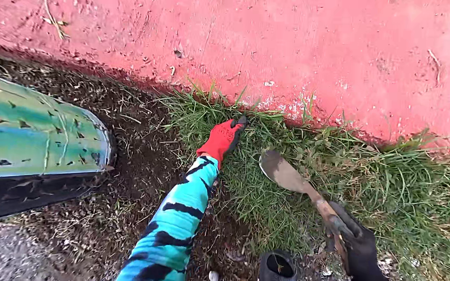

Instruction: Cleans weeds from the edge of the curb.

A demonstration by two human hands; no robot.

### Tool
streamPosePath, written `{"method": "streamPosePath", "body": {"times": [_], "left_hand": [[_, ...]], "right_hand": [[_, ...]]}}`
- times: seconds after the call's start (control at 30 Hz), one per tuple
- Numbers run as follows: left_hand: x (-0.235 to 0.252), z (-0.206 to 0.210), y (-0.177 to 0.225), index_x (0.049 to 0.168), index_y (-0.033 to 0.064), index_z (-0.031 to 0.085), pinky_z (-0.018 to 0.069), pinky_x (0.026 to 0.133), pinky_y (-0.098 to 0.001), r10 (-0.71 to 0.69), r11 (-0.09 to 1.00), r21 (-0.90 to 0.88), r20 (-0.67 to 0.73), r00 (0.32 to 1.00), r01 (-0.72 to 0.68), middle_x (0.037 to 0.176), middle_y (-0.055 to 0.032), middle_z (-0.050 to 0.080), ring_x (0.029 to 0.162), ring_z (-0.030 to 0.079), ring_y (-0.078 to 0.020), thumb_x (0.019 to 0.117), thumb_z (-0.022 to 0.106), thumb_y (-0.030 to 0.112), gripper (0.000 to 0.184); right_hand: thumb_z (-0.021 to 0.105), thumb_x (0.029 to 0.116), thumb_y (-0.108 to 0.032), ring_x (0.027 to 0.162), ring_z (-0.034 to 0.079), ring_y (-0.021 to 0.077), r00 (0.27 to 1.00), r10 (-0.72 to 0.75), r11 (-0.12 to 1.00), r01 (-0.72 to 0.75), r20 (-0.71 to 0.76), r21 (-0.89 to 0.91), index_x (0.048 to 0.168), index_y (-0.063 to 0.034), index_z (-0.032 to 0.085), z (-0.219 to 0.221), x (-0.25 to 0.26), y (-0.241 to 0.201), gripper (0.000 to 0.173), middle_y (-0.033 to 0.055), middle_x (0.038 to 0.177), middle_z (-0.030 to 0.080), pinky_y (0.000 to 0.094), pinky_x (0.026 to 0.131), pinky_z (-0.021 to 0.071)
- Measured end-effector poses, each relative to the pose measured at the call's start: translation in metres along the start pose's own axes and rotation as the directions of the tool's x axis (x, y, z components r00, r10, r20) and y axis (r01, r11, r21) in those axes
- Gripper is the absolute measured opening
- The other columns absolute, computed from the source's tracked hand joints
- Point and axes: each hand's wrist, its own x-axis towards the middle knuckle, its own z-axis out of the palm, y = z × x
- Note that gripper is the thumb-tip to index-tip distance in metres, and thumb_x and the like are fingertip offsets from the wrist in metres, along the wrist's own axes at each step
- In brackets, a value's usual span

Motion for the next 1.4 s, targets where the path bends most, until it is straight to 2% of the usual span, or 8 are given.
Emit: {"method": "streamPosePath", "body": {"times": [0.27, 0.33, 0.4, 0.6, 0.87, 1.07, 1.3, 1.4], "left_hand": [[0.017, 0.039, -0.036, 0.124, -0.0036, 0.066, 0.0477, 0.099, -0.0597, -0.203, 0.862, -0.492, -0.112, 0.973, 0.123, 0.118, -0.0266, 0.068, 0.113, 0.064, -0.0382, 0.1094, 0.047, 0.035, 0.046], [0.025, -0.008, -0.019, 0.141, -0.0007, 0.053, 0.0384, 0.113, -0.0524, -0.279, 0.781, -0.527, 0.186, 0.942, 0.335, 0.141, -0.0215, 0.056, 0.133, 0.052, -0.0305, 0.1132, 0.04, 0.029, 0.043], [0.026, 0.036, -0.043, 0.12, -0.0022, 0.066, 0.0507, 0.095, -0.0497, -0.262, 0.739, -0.664, -0.122, 0.957, 0.117, 0.114, -0.02, 0.068, 0.107, 0.064, -0.0264, 0.1072, 0.052, 0.032, 0.039], [0.041, 0.041, -0.045, 0.123, -0.0018, 0.066, 0.0487, 0.101, -0.05, -0.28, 0.664, -0.743, -0.147, 0.949, 0.081, 0.12, -0.0194, 0.068, 0.113, 0.063, -0.0257, 0.1047, 0.058, 0.032, 0.039], [-0.077, 0.027, -0.113, 0.125, 0.0101, 0.068, 0.0599, 0.087, -0.0415, -0.202, 0.589, -0.806, -0.076, 0.976, 0.059, 0.112, -0.0057, 0.072, 0.1, 0.07, -0.0138, 0.0991, 0.059, 0.04, 0.041], [-0.094, -0.012, -0.16, 0.124, -0.0011, 0.064, 0.0503, 0.092, -0.0633, -0.379, 0.851, -0.401, -0.019, 0.925, 0.34, 0.11, -0.0268, 0.068, 0.104, 0.066, -0.0391, 0.1051, 0.054, 0.048, 0.054], [-0.061, 0.044, -0.048, 0.16, 0.0415, 0.032, 0.0338, 0.096, -0.0877, 0.055, 0.984, 0.169, 0.022, 0.998, -0.058, 0.172, -0.02, 0.01, 0.153, 0.013, -0.0568, 0.0962, 0.045, 0.076, 0.074], [-0.047, 0.064, -0.081, 0.147, 0.0342, 0.056, 0.0368, 0.097, -0.0835, 0.149, 0.94, 0.301, 0.053, 0.987, -0.158, 0.16, -0.0252, 0.038, 0.145, 0.033, -0.0572, 0.1011, 0.058, 0.053, 0.05]], "right_hand": [[0.069, 0.0973, -0.026, 0.055, 0.063, 0.016, 0.994, 0.015, 1.0, -0.012, 0.104, -0.027, 0.139, -0.0034, 0.062, 0.059, 0.047, -0.005, 0.047, 0.0095, 0.085, 0.072, 0.0355, 0.05, 0.0579], [0.068, 0.0945, -0.026, 0.059, 0.064, 0.0131, 0.998, -0.004, 1.0, 0.005, 0.06, -0.011, 0.14, -0.0031, 0.06, 0.03, 0.029, -0.011, 0.051, 0.0067, 0.089, 0.072, 0.033, 0.052, 0.0584], [0.068, 0.0937, -0.024, 0.061, 0.066, 0.0143, 0.999, 0.043, 0.999, -0.043, 0.02, -0.005, 0.14, -0.0029, 0.061, 0.007, 0.008, -0.003, 0.051, 0.0067, 0.09, 0.074, 0.0336, 0.052, 0.0594], [0.068, 0.0967, -0.021, 0.069, 0.066, 0.0149, 0.997, 0.011, 0.995, -0.003, 0.076, -0.096, 0.134, -0.0006, 0.063, 0.112, 0.07, -0.011, 0.043, 0.0115, 0.097, 0.071, 0.0353, 0.062, 0.0588], [0.072, 0.092, -0.037, 0.058, 0.066, 0.0136, 0.994, 0.106, 0.993, -0.105, 0.022, -0.056, 0.141, -0.0059, 0.06, -0.029, -0.036, 0.012, 0.059, 0.0043, 0.086, 0.074, 0.0339, 0.05, 0.0588], [0.069, 0.0967, -0.032, 0.061, 0.065, 0.0175, 0.984, 0.098, 0.984, -0.074, 0.151, -0.16, 0.14, -0.0091, 0.063, 0.05, 0.012, 0.002, 0.049, 0.0097, 0.091, 0.073, 0.0388, 0.056, 0.0586], [0.067, 0.0987, -0.029, 0.061, 0.064, 0.0152, 0.983, 0.054, 0.999, -0.053, 0.173, -0.009, 0.142, -0.0067, 0.06, 0.083, 0.015, -0.009, 0.049, 0.0106, 0.097, 0.071, 0.0344, 0.053, 0.0576], [0.064, 0.0977, -0.03, 0.06, 0.063, 0.0142, 0.991, 0.076, 0.997, -0.077, 0.108, 0.003, 0.141, -0.0037, 0.059, 0.025, -0.02, 0.005, 0.05, 0.0079, 0.092, 0.071, 0.0335, 0.051, 0.0571]]}}
